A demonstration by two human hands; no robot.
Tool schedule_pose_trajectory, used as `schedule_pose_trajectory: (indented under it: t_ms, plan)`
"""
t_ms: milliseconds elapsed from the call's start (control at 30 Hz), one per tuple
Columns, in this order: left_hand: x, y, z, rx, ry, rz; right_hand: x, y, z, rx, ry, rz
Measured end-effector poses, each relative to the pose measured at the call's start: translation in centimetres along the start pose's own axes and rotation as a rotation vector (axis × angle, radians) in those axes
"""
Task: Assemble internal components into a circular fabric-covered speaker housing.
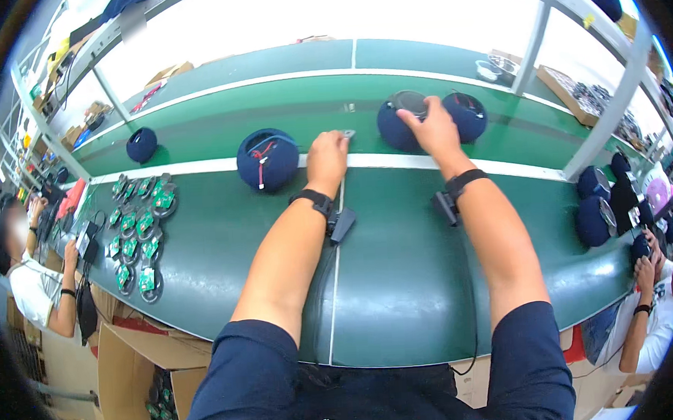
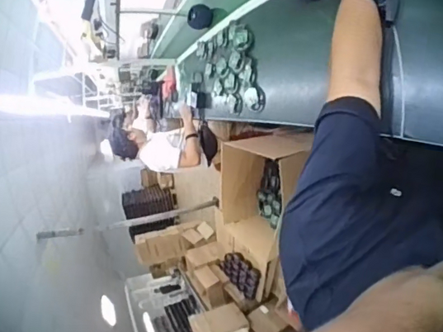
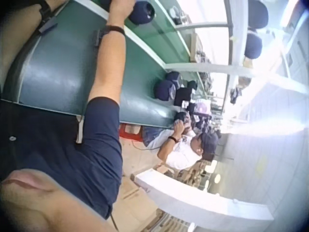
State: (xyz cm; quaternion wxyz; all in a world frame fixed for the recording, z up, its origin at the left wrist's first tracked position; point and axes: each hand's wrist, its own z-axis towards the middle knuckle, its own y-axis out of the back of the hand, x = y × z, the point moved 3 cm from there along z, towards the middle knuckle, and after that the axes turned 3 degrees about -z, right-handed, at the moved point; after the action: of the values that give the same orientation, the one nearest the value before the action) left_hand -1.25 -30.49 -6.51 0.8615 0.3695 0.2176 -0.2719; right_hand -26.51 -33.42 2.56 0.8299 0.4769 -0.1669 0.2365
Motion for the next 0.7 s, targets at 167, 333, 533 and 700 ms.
schedule_pose_trajectory:
  t_ms: [167,333,533,700]
  plan:
    - [-0.2,-0.5,0.2,0.006,0.015,0.015,-3.7,2.2,1.9,-0.284,0.15,-0.154]
    - [-0.5,-0.6,0.2,-0.027,0.011,-0.087,-11.5,3.1,3.1,0.028,0.073,-0.561]
    - [-5.1,5.3,-3.4,0.256,-0.011,-0.232,-15.3,3.1,2.5,-0.208,0.346,-0.441]
    - [-5.1,20.1,-8.6,0.178,-0.21,0.081,-14.6,7.2,-3.4,-0.187,0.486,-0.219]
